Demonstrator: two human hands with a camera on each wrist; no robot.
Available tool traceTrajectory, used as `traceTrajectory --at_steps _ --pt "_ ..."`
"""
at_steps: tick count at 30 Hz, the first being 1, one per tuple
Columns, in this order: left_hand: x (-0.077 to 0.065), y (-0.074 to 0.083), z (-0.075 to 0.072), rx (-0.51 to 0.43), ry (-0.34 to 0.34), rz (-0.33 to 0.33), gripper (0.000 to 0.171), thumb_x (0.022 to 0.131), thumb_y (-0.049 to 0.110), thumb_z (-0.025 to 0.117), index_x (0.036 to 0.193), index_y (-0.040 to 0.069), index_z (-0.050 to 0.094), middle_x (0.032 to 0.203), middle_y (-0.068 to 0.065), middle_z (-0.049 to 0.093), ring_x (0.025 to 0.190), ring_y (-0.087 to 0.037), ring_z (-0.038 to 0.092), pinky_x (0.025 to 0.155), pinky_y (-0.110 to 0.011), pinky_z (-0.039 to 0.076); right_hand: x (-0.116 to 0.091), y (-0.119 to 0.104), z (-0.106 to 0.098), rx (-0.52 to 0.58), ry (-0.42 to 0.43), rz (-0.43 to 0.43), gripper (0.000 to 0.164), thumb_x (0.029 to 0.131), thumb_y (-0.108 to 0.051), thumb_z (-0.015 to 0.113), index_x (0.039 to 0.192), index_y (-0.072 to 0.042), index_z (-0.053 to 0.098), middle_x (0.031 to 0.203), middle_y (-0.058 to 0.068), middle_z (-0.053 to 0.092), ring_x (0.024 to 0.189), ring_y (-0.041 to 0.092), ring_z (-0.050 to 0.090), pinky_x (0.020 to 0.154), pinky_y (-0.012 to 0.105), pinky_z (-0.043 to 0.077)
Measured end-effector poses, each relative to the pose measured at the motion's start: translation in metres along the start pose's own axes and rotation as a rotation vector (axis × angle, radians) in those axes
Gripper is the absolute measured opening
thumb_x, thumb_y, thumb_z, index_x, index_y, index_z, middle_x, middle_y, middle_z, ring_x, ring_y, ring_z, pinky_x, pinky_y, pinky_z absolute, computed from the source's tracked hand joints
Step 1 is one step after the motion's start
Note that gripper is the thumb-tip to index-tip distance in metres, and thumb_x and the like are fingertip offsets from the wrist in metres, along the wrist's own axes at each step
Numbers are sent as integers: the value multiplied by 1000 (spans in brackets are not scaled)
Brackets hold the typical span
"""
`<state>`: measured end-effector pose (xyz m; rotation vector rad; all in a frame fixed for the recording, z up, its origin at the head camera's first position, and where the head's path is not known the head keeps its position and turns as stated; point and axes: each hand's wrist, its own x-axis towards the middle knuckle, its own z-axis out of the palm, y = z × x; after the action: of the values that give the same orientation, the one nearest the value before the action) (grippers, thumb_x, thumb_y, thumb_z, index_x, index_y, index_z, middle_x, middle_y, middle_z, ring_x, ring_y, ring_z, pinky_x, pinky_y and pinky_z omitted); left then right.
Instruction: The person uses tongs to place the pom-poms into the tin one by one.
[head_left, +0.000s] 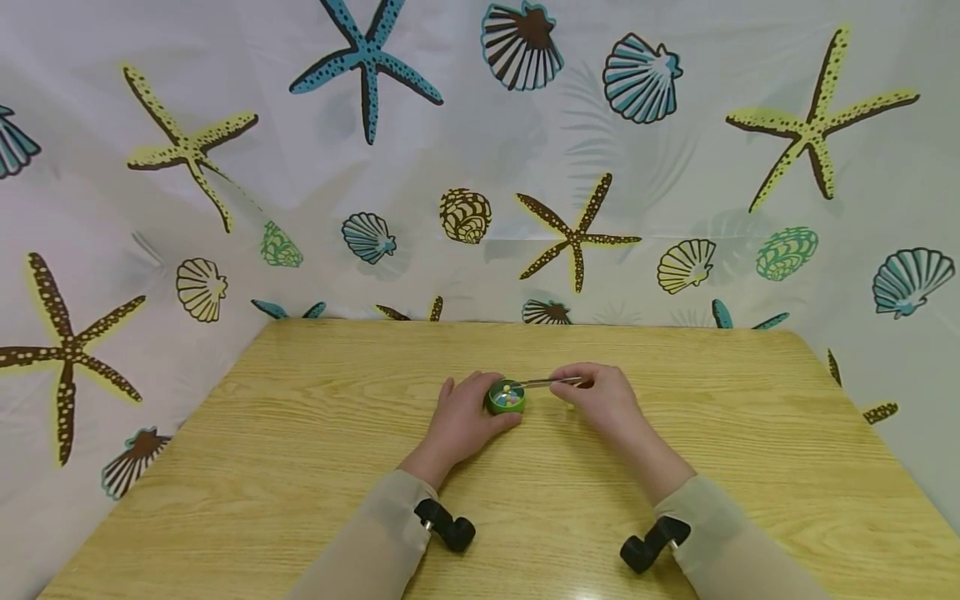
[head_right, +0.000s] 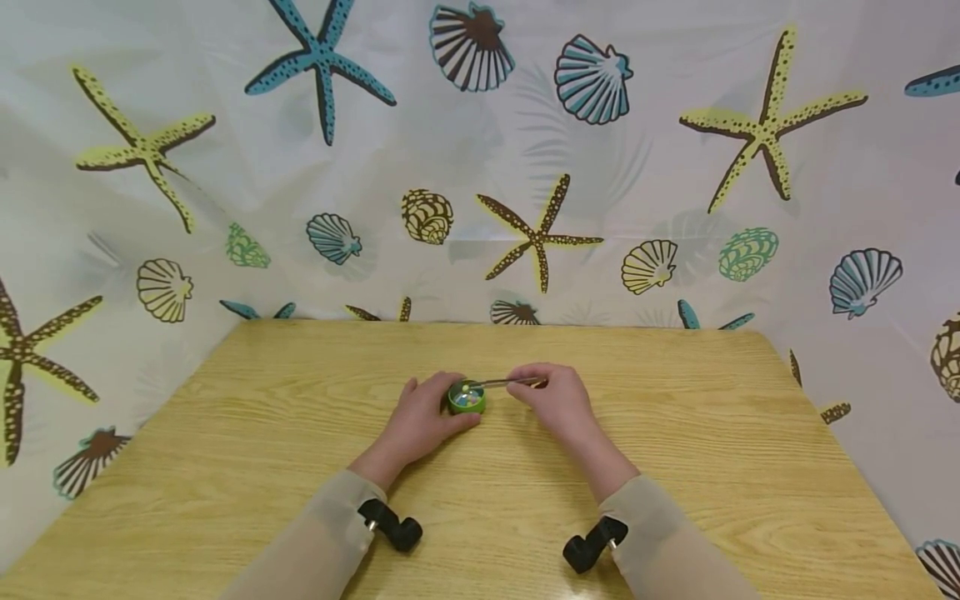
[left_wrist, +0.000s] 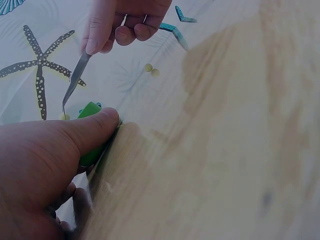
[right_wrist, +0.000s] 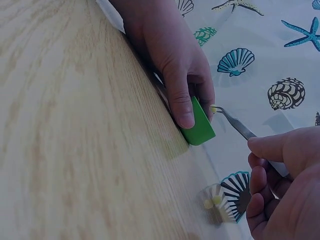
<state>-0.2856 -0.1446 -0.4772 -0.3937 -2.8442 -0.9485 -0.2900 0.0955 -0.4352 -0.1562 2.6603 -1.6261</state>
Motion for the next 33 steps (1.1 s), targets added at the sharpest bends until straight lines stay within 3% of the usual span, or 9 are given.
traceTrajectory --at_steps 14,33 --pt "0 0 -1 8 -1 0 64 98 39 87 150 9 64 150 -13 66 156 -39 45 132 -67 11 -1 2 2 13 -10 13 15 103 -19 82 115 -12 86 111 7 73 91 23 55 73 33 45" --pt "-1 0 -1 1 1 3 64 99 39 87 150 8 64 151 -14 65 157 -39 44 132 -67 11 -2 1 -2 -24 -2 28 15 103 -23 82 115 -15 87 115 7 75 95 24 61 76 34 48"
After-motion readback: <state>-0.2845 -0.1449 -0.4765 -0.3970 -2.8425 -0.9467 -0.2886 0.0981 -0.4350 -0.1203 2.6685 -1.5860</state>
